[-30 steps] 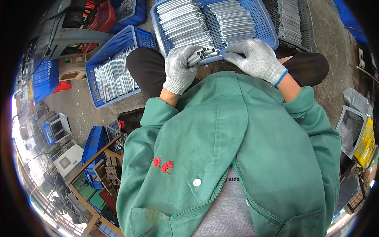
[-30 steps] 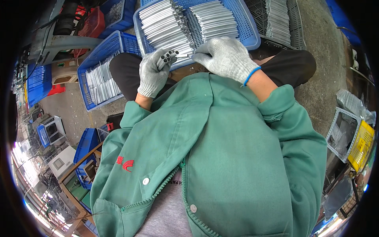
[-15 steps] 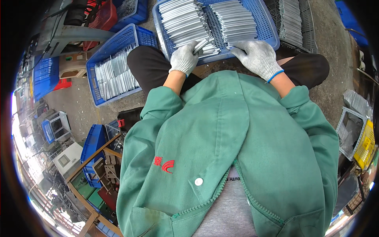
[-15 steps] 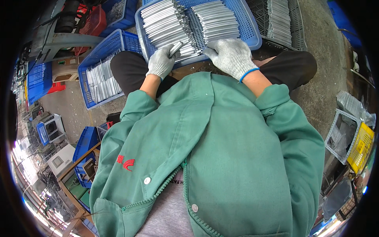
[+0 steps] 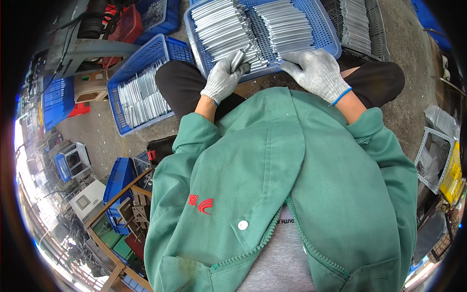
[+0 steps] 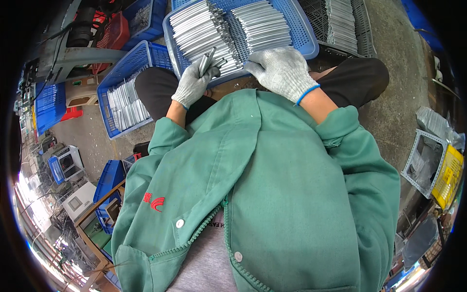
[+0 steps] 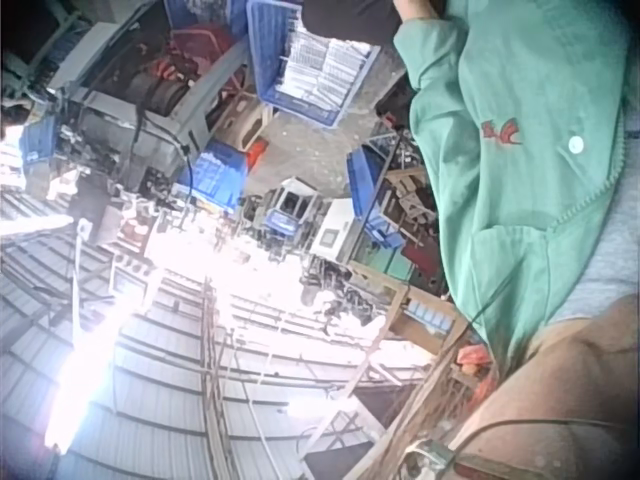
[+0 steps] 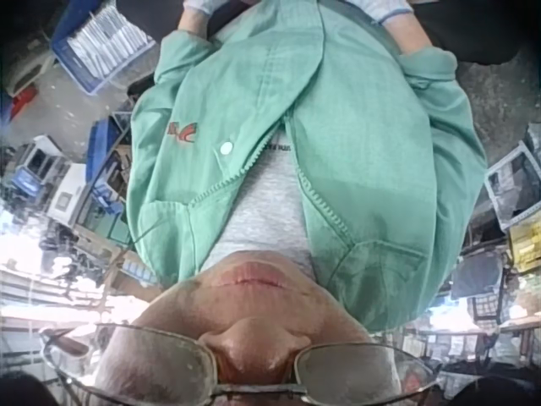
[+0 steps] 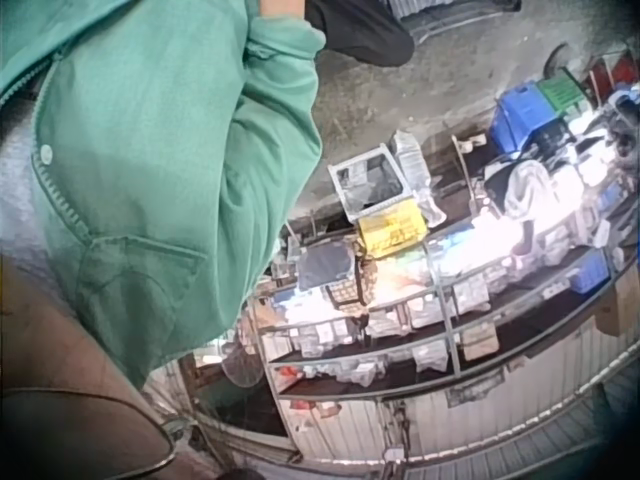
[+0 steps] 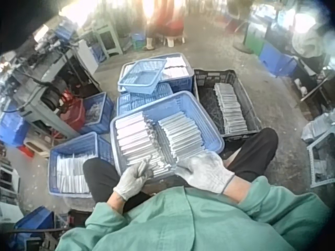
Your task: Sorting and arranging small metal components into plastic crates.
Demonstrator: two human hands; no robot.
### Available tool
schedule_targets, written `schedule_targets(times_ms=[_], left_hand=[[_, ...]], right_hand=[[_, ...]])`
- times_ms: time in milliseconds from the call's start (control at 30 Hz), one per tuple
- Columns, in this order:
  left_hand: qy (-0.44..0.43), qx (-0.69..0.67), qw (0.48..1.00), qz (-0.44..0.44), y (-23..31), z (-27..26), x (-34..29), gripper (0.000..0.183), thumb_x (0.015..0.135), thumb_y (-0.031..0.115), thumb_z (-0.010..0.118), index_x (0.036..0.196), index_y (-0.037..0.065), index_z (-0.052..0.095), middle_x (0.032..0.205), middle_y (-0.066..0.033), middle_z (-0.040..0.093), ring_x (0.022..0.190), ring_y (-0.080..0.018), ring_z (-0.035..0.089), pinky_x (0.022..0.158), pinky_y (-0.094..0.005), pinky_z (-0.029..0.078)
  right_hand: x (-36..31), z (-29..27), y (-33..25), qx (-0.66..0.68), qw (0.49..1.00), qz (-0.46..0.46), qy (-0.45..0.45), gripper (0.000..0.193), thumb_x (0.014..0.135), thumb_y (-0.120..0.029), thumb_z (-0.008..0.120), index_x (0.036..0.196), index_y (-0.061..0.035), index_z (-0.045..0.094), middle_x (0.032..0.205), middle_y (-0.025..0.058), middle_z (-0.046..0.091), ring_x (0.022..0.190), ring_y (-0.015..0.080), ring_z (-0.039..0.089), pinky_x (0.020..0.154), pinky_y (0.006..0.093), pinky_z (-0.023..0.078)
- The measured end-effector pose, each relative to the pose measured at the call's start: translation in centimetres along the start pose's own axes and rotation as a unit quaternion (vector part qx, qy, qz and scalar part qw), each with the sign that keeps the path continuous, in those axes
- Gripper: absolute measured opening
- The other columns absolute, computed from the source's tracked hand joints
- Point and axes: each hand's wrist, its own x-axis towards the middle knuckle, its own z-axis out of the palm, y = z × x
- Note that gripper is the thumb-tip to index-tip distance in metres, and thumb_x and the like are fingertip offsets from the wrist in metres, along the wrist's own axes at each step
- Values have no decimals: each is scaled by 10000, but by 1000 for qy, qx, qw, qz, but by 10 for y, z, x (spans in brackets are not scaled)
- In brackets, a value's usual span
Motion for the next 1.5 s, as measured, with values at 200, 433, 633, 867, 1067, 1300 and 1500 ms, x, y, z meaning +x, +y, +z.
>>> schedule_targets(times_ms=[200, 433, 633, 867, 1067, 1300, 1500], left_hand=[[-13, -73, 997, 30, -1, 1, -6, 130, 891, 63, 680, 1021, 74, 687, 836, -29, 703, 680, -173, 581, 702, -318, 493], [-45, 9, 998, 31, 0, 1, -9, 230, 899, 7, 689, 1127, 31, 698, 927, -38, 726, 679, -109, 570, 663, -250, 494], [-74, 48, 995, 45, 4, -1, -11, 266, 898, -13, 698, 1162, 21, 710, 991, -44, 758, 679, -63, 566, 615, -211, 479], [13, 16, 994, 104, 10, 6, -13, 270, 850, -27, 715, 1111, 38, 735, 952, -35, 760, 679, -105, 602, 658, -253, 502], [93, 142, 966, 196, 14, 9, -13, 303, 772, -18, 728, 1057, 77, 763, 928, -40, 766, 701, -184, 652, 712, -307, 523], [93, 175, 955, 222, 16, 7, -15, 312, 737, 36, 727, 1031, 125, 780, 907, -45, 770, 731, -229, 675, 739, -332, 524], [127, 163, 950, 234, 14, 11, -13, 259, 749, 150, 753, 1002, 200, 775, 727, -7, 655, 657, -218, 590, 726, -346, 474]], right_hand=[[0, -9, -9, 2, 1000, -31, -2, 287, 926, -368, 653, 1036, -145, 797, 743, 73, 739, 631, 292, 672, 625, 368, 517], [0, 0, -8, -66, 994, -82, -3, 284, 943, -375, 634, 1012, -156, 801, 703, 71, 715, 652, 289, 665, 726, 379, 524], [6, 3, -7, -98, 990, -97, -3, 278, 948, -380, 624, 963, -158, 791, 693, 66, 708, 673, 292, 662, 807, 397, 516], [5, 9, -9, -91, 993, -69, -31, 273, 946, -379, 622, 934, -159, 782, 698, 60, 712, 670, 291, 663, 765, 396, 522], [10, -5, -19, -79, 994, -41, -64, 276, 948, -370, 613, 920, -155, 783, 712, 71, 716, 682, 296, 671, 721, 408, 528], [11, 2, -12, -61, 996, -21, -67, 288, 945, -372, 613, 908, -143, 785, 760, 79, 734, 695, 305, 681, 665, 411, 532], [6, 5, -14, -70, 993, -54, -80, 296, 942, -384, 616, 944, -146, 792, 785, 74, 744, 699, 303, 687, 652, 402, 535]])
